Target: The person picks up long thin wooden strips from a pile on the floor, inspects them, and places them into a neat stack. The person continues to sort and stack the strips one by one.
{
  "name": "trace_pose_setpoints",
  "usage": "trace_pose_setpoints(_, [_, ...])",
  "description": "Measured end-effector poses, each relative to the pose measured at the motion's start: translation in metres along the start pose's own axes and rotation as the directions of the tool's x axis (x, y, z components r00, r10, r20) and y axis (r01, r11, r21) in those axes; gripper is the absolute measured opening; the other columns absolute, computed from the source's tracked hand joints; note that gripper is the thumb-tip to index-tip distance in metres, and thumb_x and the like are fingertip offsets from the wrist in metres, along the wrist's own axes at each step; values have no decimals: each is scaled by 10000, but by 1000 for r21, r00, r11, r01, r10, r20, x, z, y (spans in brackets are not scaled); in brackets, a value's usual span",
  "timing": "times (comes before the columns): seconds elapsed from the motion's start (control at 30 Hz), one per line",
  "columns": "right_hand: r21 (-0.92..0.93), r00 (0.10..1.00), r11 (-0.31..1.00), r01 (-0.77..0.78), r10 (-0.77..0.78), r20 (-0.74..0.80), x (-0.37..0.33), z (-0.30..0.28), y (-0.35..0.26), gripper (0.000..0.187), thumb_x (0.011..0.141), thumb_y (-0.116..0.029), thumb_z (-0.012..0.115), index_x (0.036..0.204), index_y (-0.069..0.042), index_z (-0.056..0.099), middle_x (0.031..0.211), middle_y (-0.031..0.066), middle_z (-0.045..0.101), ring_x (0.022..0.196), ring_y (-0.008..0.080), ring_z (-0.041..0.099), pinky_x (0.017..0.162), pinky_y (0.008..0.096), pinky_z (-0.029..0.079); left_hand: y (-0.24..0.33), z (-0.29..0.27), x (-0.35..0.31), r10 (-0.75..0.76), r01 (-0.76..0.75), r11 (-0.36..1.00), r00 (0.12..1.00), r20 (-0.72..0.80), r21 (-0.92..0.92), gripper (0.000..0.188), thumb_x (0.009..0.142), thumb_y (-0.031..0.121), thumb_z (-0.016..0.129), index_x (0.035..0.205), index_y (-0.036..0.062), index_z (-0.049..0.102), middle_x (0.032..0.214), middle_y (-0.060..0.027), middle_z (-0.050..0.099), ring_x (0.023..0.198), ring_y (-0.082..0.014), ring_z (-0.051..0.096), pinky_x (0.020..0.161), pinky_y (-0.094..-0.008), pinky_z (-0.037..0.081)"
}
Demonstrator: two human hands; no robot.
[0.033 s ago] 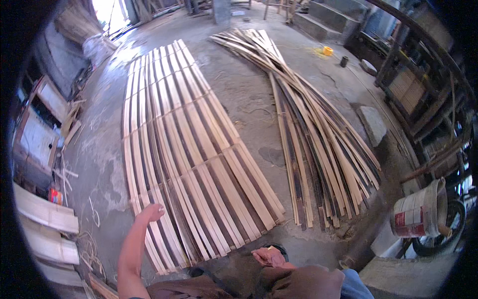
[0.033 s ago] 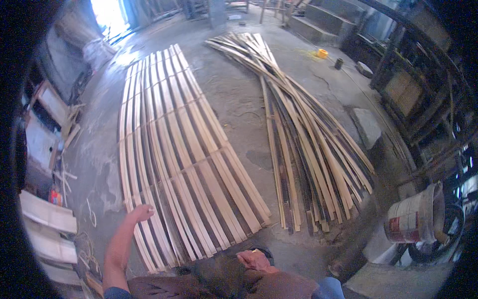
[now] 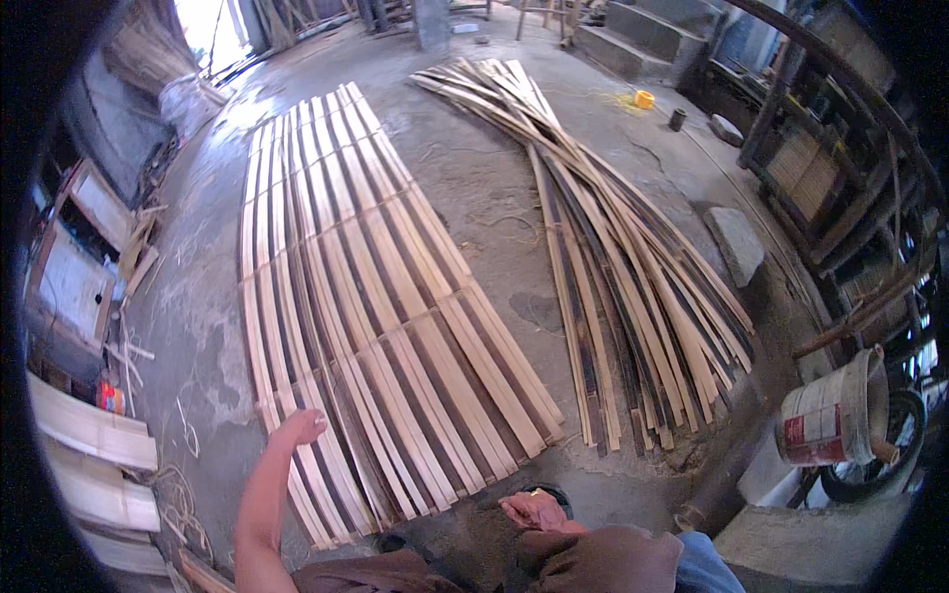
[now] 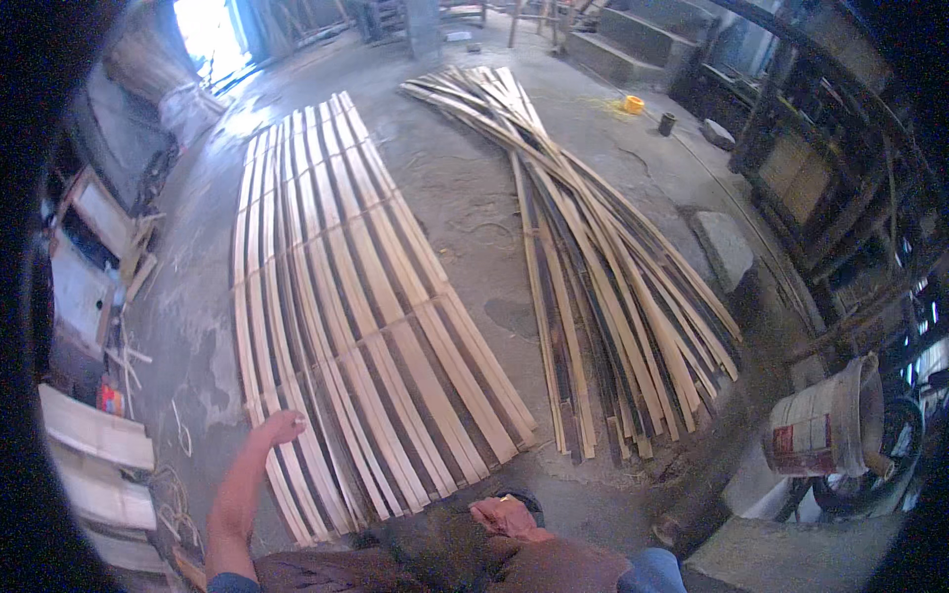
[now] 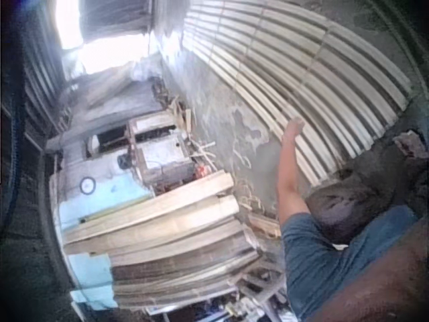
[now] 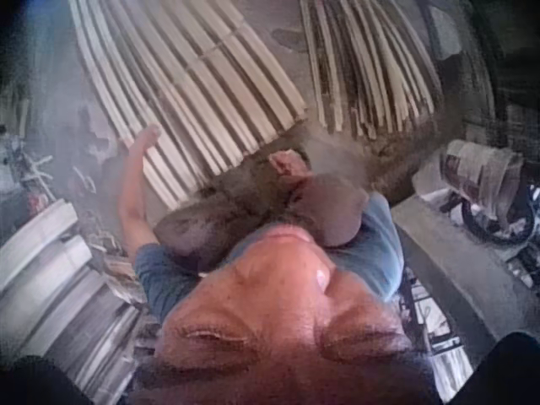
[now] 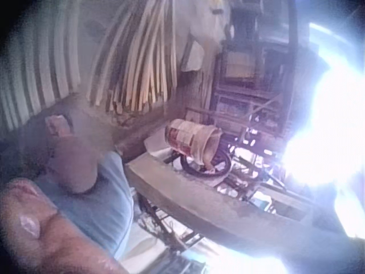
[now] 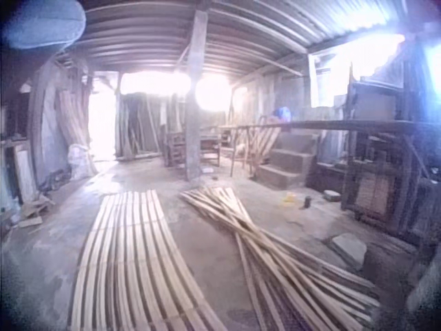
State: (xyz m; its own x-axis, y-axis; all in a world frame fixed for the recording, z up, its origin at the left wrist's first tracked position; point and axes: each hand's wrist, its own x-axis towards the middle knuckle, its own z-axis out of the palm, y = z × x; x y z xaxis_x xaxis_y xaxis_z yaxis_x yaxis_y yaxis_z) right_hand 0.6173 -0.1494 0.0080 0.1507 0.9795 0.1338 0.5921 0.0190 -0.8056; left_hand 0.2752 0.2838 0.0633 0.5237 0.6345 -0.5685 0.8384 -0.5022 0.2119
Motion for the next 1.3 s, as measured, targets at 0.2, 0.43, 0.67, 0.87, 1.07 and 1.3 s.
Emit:
trace_pose_setpoints(0.2, [38,981,997,-74,66,181,-13,25,45,181,943,-277,540,914,-118,622,719,96,589,674,295,609,583,397,483,4,3,23,1,-3,999,999,52,43,454,892,355,559,1234,59,603,1160,-231,630,1114,-381,590,987,-435,458])
trace_pose_setpoints(0.43, [177,936,948,-266,210,281,0,6,18,133,909,-229,538,835,-119,546,725,71,558,695,284,585,575,394,443,44,-15,23,58,-70,991,992,112,111,418,905,346,517,1161,34,626,1115,-228,645,1068,-396,602,961,-437,472])
trace_pose_setpoints(0.67, [65,976,996,-66,51,212,13,-21,-7,139,862,-148,555,753,-130,470,687,62,510,700,243,567,600,361,418,19,0,43,151,-161,976,986,75,150,396,907,355,509,1071,21,644,1051,-232,662,1024,-405,616,929,-454,480])
trace_pose_setpoints(0.87, [69,988,997,-36,45,-145,27,-58,23,112,927,-178,603,939,-83,661,801,85,631,721,285,623,685,364,524,22,-2,38,118,-122,987,992,38,104,386,905,367,529,1063,36,649,1028,-229,667,1001,-404,625,892,-437,498])
trace_pose_setpoints(1.07, [-389,763,836,-388,55,-643,74,-218,133,273,950,-211,499,1134,-28,582,1053,207,577,945,405,573,827,493,458,6,2,16,124,-131,987,990,74,93,406,891,364,544,1137,58,649,1020,-237,671,994,-397,637,900,-435,502])
trace_pose_setpoints(1.3, [-505,564,301,-809,154,-811,32,-301,243,458,935,-304,546,1311,-53,476,1260,155,478,1126,352,513,962,529,394,38,-13,10,65,-74,994,993,100,86,438,890,352,533,1174,32,627,1078,-230,661,1047,-391,619,945,-431,484])
